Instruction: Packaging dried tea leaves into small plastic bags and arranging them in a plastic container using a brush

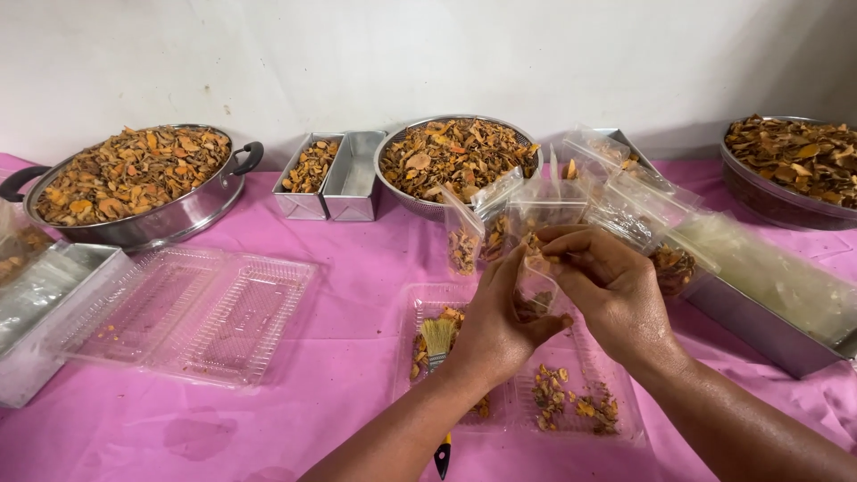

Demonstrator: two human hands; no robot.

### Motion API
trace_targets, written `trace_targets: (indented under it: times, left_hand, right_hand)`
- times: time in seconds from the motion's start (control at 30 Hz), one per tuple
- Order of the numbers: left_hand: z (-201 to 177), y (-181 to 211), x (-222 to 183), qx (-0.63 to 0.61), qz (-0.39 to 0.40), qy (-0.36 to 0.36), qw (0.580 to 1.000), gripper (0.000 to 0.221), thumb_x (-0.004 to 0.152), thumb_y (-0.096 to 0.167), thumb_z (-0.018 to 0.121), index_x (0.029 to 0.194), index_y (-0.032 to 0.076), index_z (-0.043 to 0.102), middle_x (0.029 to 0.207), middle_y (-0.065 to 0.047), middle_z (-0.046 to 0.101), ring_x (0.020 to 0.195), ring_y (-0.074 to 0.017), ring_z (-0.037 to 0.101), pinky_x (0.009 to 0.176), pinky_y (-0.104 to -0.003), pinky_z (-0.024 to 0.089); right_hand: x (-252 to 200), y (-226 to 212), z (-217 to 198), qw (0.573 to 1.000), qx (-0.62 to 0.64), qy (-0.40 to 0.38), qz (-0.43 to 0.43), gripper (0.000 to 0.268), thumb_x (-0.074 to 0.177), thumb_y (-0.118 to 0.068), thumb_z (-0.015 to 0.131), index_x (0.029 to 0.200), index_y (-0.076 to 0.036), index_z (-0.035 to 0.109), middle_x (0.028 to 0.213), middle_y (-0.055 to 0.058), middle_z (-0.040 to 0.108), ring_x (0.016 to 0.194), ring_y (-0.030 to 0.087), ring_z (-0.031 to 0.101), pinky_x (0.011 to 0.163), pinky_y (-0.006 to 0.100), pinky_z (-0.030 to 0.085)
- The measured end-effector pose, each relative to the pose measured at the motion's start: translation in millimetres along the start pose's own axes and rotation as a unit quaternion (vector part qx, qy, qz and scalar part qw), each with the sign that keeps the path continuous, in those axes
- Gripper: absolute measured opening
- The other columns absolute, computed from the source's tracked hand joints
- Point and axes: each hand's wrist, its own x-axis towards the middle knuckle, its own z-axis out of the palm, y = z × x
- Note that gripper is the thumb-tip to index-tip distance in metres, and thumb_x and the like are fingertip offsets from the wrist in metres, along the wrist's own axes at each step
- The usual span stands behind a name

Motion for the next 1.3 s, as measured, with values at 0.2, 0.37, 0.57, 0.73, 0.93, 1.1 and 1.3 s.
trace_targets:
  times: [0.2,0.37,0.57,0.73,0.93,1.1,1.3]
  left_hand:
    - [-3,12,1,-0.045,-0.015,-0.018,0.999,0.103,0.072,0.035,0.086,0.152,-0.009,0.038,0.136,-0.034,0.051,0.13,-0.0529,0.054,0.108,-0.056,0.048]
    - [-33,52,11,-0.147,-0.166,-0.065,0.973,0.111,0.063,0.051,0.071,0.159,0.017,0.027,0.13,-0.014,0.065,0.116,-0.0305,0.065,0.1,-0.054,0.051]
    - [-38,34,17,-0.082,-0.154,-0.001,0.985,0.107,0.063,0.062,0.07,0.156,0.023,0.033,0.16,-0.011,0.042,0.144,-0.0313,0.045,0.113,-0.059,0.038]
    - [-22,7,10,0.082,0.124,0.03,0.988,0.093,0.08,0.008,0.089,0.154,0.001,0.032,0.139,-0.021,0.052,0.12,-0.0271,0.061,0.108,-0.032,0.06]
    - [-14,-19,8,0.352,0.16,0.02,0.922,0.096,0.078,0.013,0.088,0.155,0.0,0.032,0.147,-0.026,0.048,0.142,-0.0382,0.044,0.117,-0.06,0.036]
    - [-13,-19,6,0.358,0.14,-0.008,0.923,0.093,0.079,0.013,0.086,0.154,-0.001,0.033,0.147,-0.022,0.048,0.14,-0.0375,0.045,0.115,-0.06,0.035]
    - [-9,-30,6,0.293,0.135,-0.039,0.946,0.105,0.072,0.009,0.091,0.156,-0.006,0.028,0.141,-0.025,0.05,0.133,-0.0388,0.048,0.115,-0.058,0.035]
  right_hand:
    - [-3,-10,-9,0.999,-0.02,-0.028,-0.015,0.029,0.082,0.014,0.062,0.107,0.007,0.073,0.114,0.024,0.07,0.104,0.025,0.068,0.095,0.041,0.057]
    - [3,4,-41,0.982,-0.182,-0.05,0.025,0.029,0.092,0.006,0.054,0.117,0.0,0.068,0.128,0.016,0.07,0.109,0.026,0.073,0.093,0.035,0.064]
    - [-59,70,-41,0.834,-0.343,-0.404,0.155,0.054,0.09,-0.02,0.067,0.144,-0.021,0.059,0.158,0.005,0.044,0.14,0.026,0.045,0.111,0.046,0.047]
    - [-102,123,-52,0.875,-0.276,-0.397,-0.011,0.029,0.081,-0.006,0.073,0.11,-0.008,0.076,0.123,0.007,0.07,0.114,0.028,0.061,0.097,0.039,0.051]
    - [-99,129,-56,0.878,-0.302,-0.37,-0.038,0.023,0.094,-0.007,0.056,0.097,-0.016,0.077,0.096,0.002,0.07,0.09,0.025,0.06,0.078,0.038,0.05]
    - [-68,115,-52,0.893,-0.296,-0.284,0.183,0.019,0.074,-0.005,0.075,0.083,-0.021,0.079,0.089,-0.007,0.079,0.082,0.011,0.076,0.078,0.026,0.059]
    - [-8,24,-57,0.922,-0.17,-0.102,0.332,0.023,0.081,0.003,0.082,0.101,-0.008,0.084,0.101,0.008,0.09,0.097,0.021,0.082,0.098,0.035,0.065]
